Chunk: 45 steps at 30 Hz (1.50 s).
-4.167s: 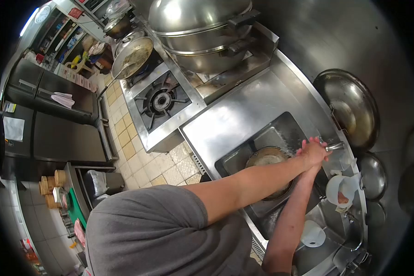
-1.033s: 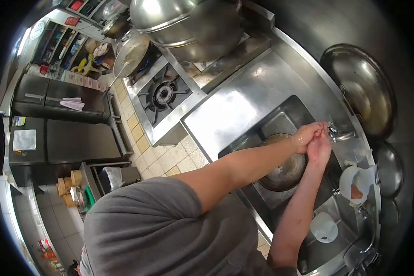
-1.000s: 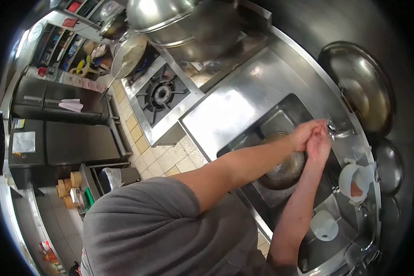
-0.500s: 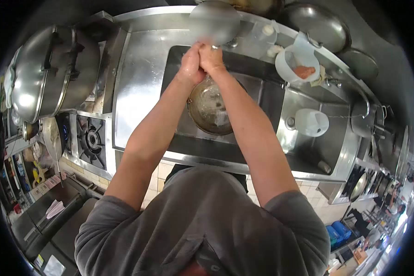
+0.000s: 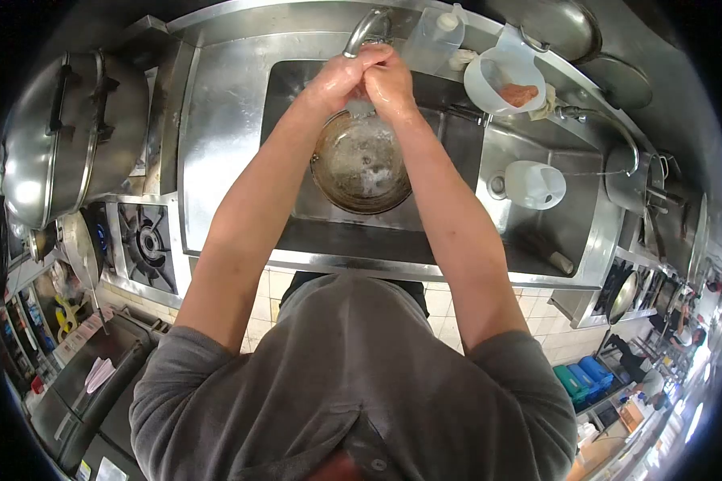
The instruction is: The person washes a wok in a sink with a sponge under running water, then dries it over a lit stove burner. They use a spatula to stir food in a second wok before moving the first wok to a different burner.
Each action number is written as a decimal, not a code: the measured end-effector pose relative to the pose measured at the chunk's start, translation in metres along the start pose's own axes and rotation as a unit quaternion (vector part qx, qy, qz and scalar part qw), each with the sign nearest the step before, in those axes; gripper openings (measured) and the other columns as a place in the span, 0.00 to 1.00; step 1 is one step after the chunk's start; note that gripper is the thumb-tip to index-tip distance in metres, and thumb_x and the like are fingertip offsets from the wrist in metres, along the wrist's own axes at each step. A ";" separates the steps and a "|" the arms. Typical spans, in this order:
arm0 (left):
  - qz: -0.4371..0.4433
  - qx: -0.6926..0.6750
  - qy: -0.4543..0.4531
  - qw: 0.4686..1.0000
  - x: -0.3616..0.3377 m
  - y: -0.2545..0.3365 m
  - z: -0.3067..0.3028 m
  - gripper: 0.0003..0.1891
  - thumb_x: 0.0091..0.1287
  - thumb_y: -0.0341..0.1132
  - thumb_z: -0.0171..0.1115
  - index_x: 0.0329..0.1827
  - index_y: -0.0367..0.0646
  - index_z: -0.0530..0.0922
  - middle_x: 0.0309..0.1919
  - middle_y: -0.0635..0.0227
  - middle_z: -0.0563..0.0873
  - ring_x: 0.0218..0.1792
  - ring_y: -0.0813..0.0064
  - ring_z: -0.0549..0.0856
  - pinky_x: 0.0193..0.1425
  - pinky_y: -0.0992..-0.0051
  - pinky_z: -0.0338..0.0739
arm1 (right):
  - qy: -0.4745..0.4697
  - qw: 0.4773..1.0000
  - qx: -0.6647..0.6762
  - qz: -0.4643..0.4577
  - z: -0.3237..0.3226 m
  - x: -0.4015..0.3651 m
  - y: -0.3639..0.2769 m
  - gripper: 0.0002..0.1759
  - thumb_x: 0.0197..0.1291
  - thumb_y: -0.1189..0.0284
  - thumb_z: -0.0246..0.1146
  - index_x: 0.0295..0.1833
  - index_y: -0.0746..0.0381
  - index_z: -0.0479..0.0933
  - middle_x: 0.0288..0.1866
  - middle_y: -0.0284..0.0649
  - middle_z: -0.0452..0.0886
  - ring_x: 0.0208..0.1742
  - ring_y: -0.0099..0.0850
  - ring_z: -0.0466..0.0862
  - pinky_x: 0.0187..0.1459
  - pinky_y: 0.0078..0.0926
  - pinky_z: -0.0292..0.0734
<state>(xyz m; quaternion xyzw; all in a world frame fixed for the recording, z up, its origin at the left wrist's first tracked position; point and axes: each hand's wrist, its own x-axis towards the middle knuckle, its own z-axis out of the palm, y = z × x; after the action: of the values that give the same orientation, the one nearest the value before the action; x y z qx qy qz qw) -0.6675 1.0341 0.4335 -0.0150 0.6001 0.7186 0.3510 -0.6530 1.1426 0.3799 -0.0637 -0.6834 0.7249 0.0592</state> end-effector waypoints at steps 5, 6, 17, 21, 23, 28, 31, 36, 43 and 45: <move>0.052 -0.376 0.083 0.921 -0.021 -0.072 -0.051 0.16 0.72 0.51 0.62 0.47 0.47 0.80 0.32 0.70 0.80 0.31 0.72 0.80 0.35 0.64 0.78 | -0.021 0.986 0.103 0.133 0.041 -0.024 -0.042 0.10 0.64 0.77 0.63 0.50 0.69 0.78 0.39 0.44 0.84 0.37 0.30 0.86 0.38 0.28 0.84; -0.015 -0.413 0.127 0.902 -0.016 -0.124 -0.084 0.14 0.73 0.52 0.60 0.45 0.52 0.79 0.30 0.74 0.78 0.33 0.72 0.79 0.39 0.62 0.78 | -0.052 0.971 0.148 0.180 0.047 -0.021 -0.043 0.11 0.67 0.76 0.63 0.50 0.71 0.76 0.39 0.45 0.83 0.38 0.33 0.87 0.38 0.30 0.87; -0.231 -0.242 0.482 0.810 0.006 -0.280 -0.164 0.36 0.67 0.56 0.68 0.64 0.31 0.76 0.55 0.39 0.85 0.55 0.49 0.86 0.52 0.55 0.82 | -0.117 0.953 0.047 0.274 0.020 -0.015 -0.018 0.20 0.74 0.71 0.54 0.61 0.77 0.73 0.56 0.60 0.81 0.56 0.46 0.86 0.59 0.41 0.84; -0.243 0.151 0.402 0.870 0.059 -0.309 -0.190 0.27 0.69 0.51 0.67 0.61 0.39 0.78 0.58 0.56 0.83 0.49 0.70 0.84 0.49 0.61 0.78 | -0.132 0.949 0.058 0.279 0.019 -0.023 -0.037 0.22 0.74 0.71 0.54 0.64 0.78 0.71 0.58 0.61 0.80 0.59 0.47 0.84 0.62 0.41 0.82; -0.002 0.170 0.438 0.883 0.065 -0.277 -0.155 0.22 0.68 0.47 0.66 0.46 0.32 0.84 0.44 0.46 0.89 0.45 0.53 0.89 0.47 0.59 0.82 | -0.145 0.939 0.097 0.295 0.017 -0.026 -0.043 0.22 0.74 0.72 0.55 0.64 0.79 0.70 0.60 0.62 0.79 0.60 0.47 0.83 0.64 0.41 0.81; 0.126 -0.058 0.254 0.957 0.049 -0.214 -0.101 0.08 0.66 0.30 0.65 0.45 0.36 0.82 0.39 0.60 0.89 0.37 0.66 0.89 0.40 0.66 0.83 | -0.157 0.941 0.050 0.295 0.007 -0.031 -0.038 0.24 0.71 0.73 0.59 0.65 0.80 0.69 0.59 0.61 0.79 0.58 0.47 0.84 0.63 0.39 0.81; 0.140 0.013 0.129 0.982 0.045 -0.206 -0.096 0.12 0.66 0.27 0.63 0.52 0.38 0.80 0.44 0.64 0.88 0.41 0.73 0.88 0.44 0.69 0.84 | -0.126 0.933 0.131 0.310 0.002 -0.034 -0.039 0.25 0.69 0.73 0.62 0.65 0.80 0.69 0.59 0.61 0.79 0.58 0.47 0.84 0.62 0.38 0.82; 0.115 -0.038 0.046 0.992 0.040 -0.187 -0.077 0.17 0.68 0.25 0.65 0.59 0.40 0.75 0.51 0.62 0.85 0.52 0.71 0.85 0.55 0.65 0.85 | -0.173 0.937 0.155 0.260 0.002 -0.037 -0.035 0.25 0.69 0.72 0.61 0.64 0.81 0.69 0.58 0.61 0.80 0.56 0.47 0.85 0.58 0.39 0.83; 0.129 -0.130 0.044 0.982 -0.008 -0.162 -0.091 0.17 0.69 0.30 0.68 0.60 0.45 0.75 0.51 0.62 0.84 0.49 0.68 0.87 0.55 0.64 0.85 | -0.272 0.866 -0.420 -0.002 -0.013 -0.028 -0.024 0.27 0.63 0.74 0.62 0.69 0.65 0.73 0.68 0.51 0.78 0.61 0.44 0.84 0.64 0.39 0.78; 0.167 -0.078 0.082 0.980 -0.027 -0.161 -0.093 0.18 0.68 0.29 0.68 0.60 0.46 0.75 0.39 0.65 0.86 0.41 0.72 0.86 0.46 0.70 0.83 | -0.342 0.849 -0.399 -0.058 -0.006 -0.043 0.006 0.37 0.56 0.78 0.61 0.75 0.52 0.68 0.69 0.53 0.76 0.71 0.49 0.75 0.70 0.42 0.70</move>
<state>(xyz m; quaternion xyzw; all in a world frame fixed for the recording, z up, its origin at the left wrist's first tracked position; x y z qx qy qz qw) -0.6002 0.9454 0.2829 -0.0007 0.5633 0.8077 0.1739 -0.6101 1.1406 0.3742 0.2097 -0.8934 0.3608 -0.1664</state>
